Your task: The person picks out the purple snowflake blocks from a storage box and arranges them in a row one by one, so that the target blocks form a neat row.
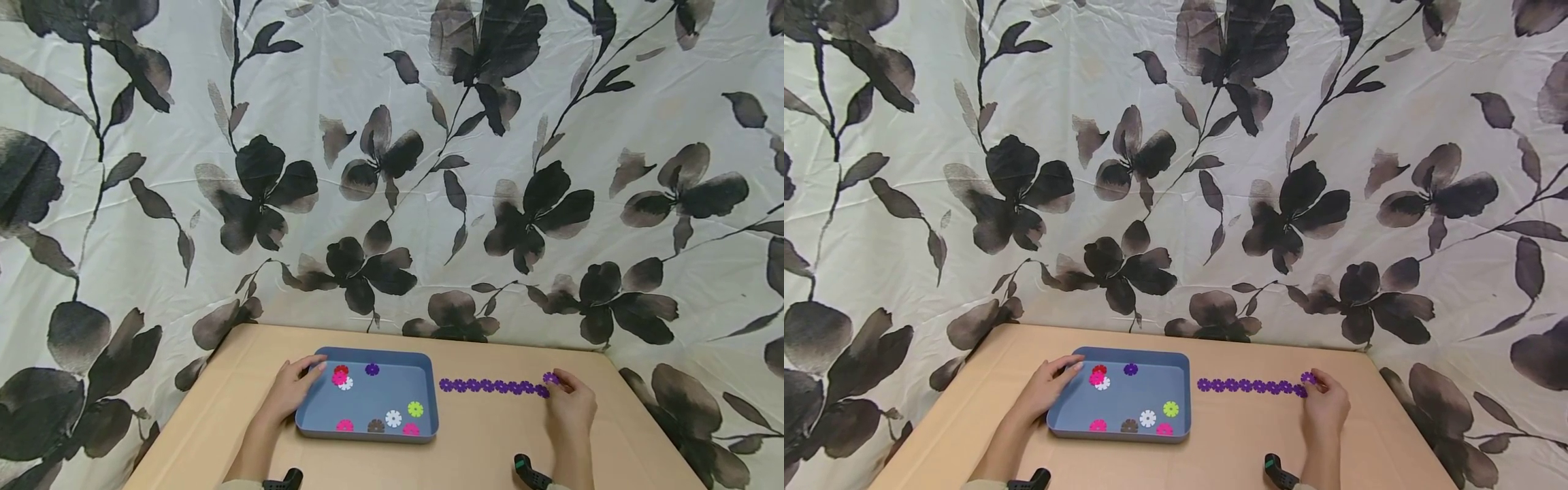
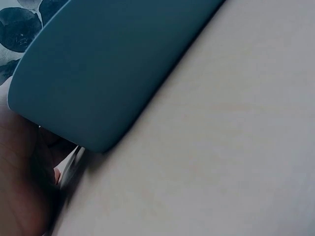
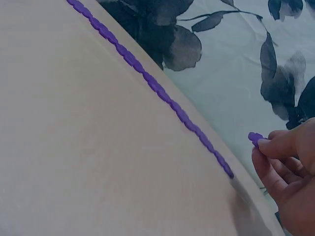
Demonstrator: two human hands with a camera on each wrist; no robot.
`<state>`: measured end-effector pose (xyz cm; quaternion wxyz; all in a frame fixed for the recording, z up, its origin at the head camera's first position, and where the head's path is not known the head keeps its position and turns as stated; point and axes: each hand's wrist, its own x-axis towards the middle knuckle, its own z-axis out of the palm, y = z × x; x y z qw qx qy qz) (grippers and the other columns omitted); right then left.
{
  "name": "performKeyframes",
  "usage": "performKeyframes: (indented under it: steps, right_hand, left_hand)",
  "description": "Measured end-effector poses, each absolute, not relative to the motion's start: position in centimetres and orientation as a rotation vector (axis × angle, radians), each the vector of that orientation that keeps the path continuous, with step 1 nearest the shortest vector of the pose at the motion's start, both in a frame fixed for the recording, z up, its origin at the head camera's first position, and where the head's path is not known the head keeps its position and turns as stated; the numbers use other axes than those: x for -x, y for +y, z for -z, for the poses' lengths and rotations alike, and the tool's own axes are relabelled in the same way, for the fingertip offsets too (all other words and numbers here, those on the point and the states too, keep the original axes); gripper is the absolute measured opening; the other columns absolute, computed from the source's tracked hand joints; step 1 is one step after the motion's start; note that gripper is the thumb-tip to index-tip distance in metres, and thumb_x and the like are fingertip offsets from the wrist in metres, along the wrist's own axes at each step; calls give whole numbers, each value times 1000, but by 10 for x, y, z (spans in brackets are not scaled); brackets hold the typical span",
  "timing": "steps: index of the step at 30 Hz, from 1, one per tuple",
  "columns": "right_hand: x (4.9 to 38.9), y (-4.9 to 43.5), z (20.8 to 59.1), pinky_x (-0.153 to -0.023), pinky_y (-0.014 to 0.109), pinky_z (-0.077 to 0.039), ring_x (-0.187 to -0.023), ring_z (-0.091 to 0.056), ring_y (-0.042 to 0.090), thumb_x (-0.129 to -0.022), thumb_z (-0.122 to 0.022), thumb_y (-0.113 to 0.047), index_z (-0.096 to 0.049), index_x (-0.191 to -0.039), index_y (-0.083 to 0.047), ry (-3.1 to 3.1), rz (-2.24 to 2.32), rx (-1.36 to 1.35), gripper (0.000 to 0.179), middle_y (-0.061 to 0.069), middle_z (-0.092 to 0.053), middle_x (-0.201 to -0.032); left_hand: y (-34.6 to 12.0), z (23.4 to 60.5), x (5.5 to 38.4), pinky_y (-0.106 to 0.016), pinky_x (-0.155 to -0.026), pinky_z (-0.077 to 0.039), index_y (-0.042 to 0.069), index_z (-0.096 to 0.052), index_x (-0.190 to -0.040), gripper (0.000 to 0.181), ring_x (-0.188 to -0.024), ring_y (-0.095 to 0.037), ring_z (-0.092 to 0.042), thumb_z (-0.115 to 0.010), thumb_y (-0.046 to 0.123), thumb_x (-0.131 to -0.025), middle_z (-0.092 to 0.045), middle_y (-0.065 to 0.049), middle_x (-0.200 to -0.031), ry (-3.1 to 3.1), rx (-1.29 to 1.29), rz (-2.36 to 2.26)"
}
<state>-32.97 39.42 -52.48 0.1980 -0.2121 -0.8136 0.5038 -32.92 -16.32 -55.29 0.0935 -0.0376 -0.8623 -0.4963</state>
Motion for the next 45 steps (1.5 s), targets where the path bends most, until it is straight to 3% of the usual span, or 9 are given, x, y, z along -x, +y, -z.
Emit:
performKeyframes:
  steps: [7, 15, 26, 36, 45]
  right_hand:
    - [333, 404, 536, -66, 15, -41, -101, -55, 25, -97, -65, 0, -66, -135, 1, -2224, -1384, 696, 38, 24, -65, -124]
    - [335, 403, 541, -89, 42, -46, -115, -53, 42, -101, -57, -1, -61, -137, 6, -2282, -1343, 701, 37, 30, -59, -129]
    - [334, 403, 545, -93, 59, -47, -111, -54, 48, -100, -58, -1, -62, -132, 8, -2368, -1196, 643, 33, 34, -61, -122]
    - [334, 402, 547, -103, 67, -44, -118, -52, 52, -101, -57, -2, -60, -132, 10, -2385, -1193, 636, 34, 35, -59, -126]
    - [331, 399, 545, -102, 67, -45, -116, -53, 52, -99, -56, 0, -61, -131, 11, -2381, -1170, 620, 33, 36, -60, -123]
  left_hand:
    - [-163, 553, 329, -57, -133, 2, 15, -68, -137, 43, -146, -39, -49, -63, 42, -104, -64, -14, -145, -2555, 106, 1479]
    - [-164, 553, 329, -57, -133, 2, 15, -69, -137, 43, -146, -39, -49, -64, 42, -103, -65, -14, -144, -2551, 103, 1486]
    - [-163, 553, 328, -58, -133, 3, 17, -69, -137, 43, -147, -41, -46, -64, 44, -103, -64, -14, -145, -2547, 87, 1493]
    - [-162, 554, 328, -58, -133, 2, 16, -69, -137, 44, -147, -40, -47, -64, 44, -103, -64, -15, -145, -2546, 87, 1487]
    - [-163, 554, 328, -58, -133, 2, 16, -69, -137, 43, -147, -41, -47, -64, 42, -104, -63, -15, -146, -2544, 93, 1488]
